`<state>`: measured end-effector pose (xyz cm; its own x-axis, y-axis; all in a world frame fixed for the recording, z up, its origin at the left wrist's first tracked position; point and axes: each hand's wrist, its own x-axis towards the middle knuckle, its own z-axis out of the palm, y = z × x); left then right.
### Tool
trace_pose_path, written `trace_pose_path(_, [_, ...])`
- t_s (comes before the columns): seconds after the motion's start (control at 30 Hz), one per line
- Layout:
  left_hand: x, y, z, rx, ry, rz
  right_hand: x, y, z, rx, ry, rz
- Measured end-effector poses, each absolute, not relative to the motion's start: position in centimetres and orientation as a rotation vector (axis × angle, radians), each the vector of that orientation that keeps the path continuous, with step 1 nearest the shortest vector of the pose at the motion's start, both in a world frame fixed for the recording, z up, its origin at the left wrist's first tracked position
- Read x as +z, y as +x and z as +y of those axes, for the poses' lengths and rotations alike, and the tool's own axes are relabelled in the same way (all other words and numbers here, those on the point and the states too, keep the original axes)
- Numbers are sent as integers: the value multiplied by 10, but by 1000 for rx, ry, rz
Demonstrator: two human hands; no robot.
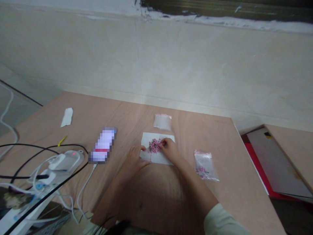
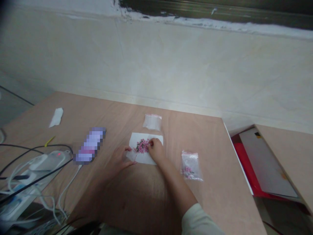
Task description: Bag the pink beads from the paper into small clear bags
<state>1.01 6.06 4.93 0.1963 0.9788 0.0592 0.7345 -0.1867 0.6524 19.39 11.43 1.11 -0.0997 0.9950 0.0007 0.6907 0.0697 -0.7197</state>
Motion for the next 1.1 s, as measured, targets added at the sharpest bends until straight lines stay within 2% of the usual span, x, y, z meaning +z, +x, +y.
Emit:
trace_pose_path(0.67, [47,9,61,666,1972,1592,36,176,104,701,-1917,-1897])
trace_pose_path(0.93, [38,14,67,679,2012,1615,61,166,86,1025,-1455,-1818])
trace_pose_path(1.1, [45,13,68,661,1980,1651,41,176,107,732,-1608,-1761])
